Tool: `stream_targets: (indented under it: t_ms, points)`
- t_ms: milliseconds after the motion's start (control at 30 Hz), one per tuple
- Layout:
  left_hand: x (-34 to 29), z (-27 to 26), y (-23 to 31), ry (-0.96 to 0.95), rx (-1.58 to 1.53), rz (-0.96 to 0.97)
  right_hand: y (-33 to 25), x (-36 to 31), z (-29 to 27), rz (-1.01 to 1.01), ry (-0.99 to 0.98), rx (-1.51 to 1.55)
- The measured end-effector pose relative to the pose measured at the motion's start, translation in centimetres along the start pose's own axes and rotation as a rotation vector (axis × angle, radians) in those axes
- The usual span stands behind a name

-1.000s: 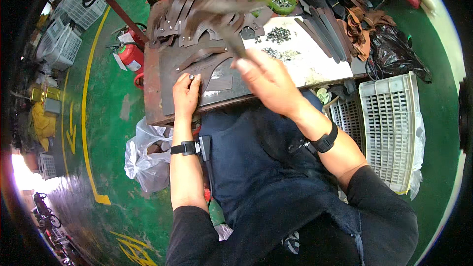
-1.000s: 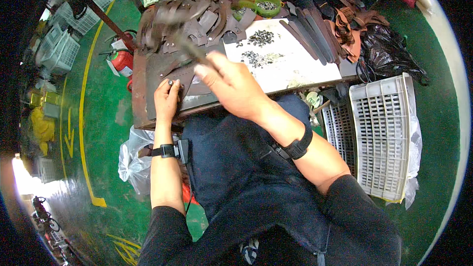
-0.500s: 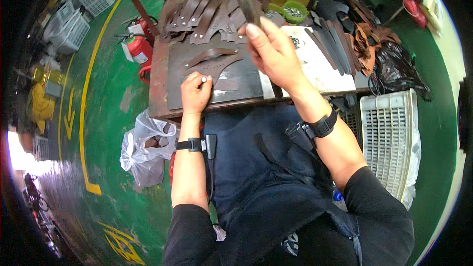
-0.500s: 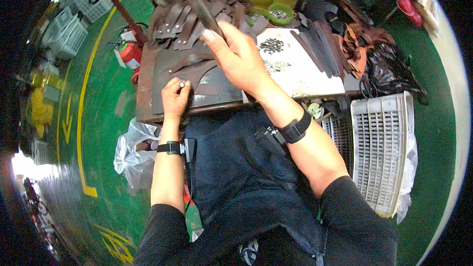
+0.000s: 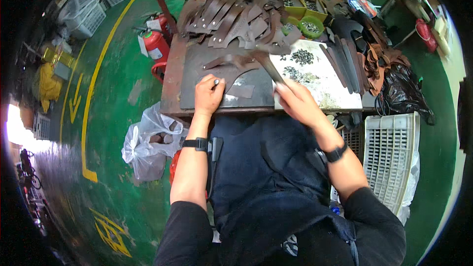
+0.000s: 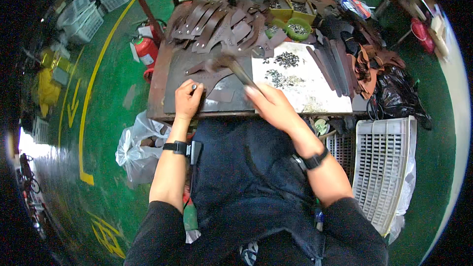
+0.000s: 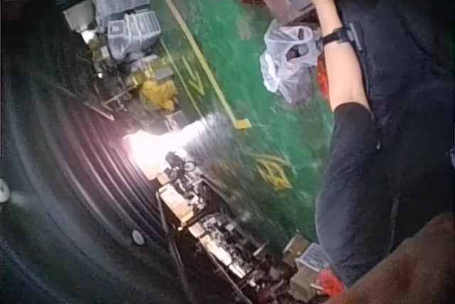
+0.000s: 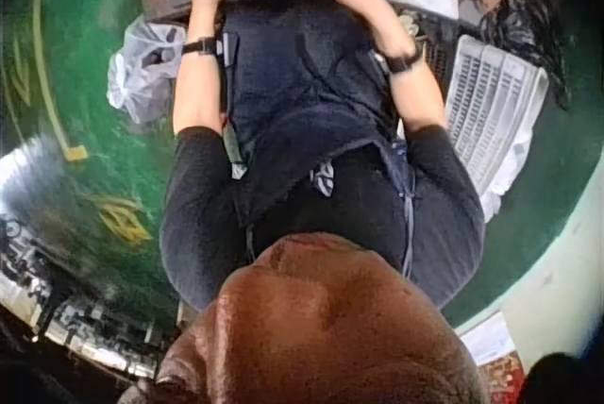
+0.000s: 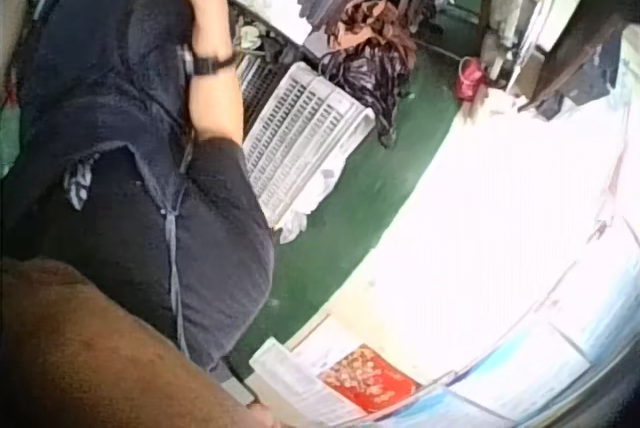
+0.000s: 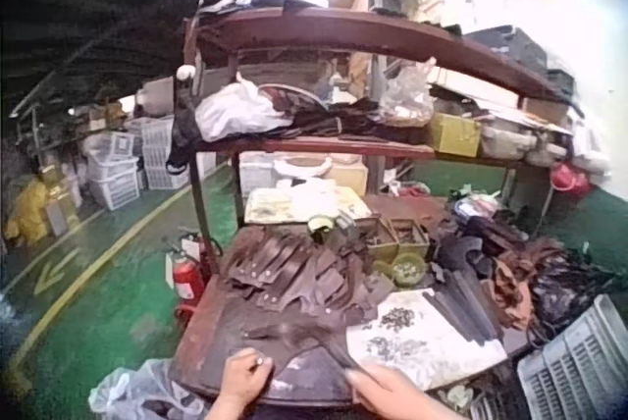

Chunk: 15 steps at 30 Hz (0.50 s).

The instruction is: Hammering leather components on a metal block to flatten or prepare them for assembly in a shoe factory.

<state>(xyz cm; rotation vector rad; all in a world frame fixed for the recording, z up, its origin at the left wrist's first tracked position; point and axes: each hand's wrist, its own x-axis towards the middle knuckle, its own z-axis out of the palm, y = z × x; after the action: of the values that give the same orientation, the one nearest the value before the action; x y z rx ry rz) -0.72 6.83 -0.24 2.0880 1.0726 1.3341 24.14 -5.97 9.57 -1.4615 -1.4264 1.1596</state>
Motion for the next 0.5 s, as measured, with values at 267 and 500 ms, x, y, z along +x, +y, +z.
stream_targets:
  t_ms: [267,500]
  points:
    - [5.7,1.1,1.1,-0.120,0.551,0.317,11.4,-10.9,-4.1,0.149,-0.055,-0.148]
    - [0.2,-7.8,-1.0,-0.184,0.220,-0.165,11.5,-10.4,-3.3,0.120,0.038,-0.215]
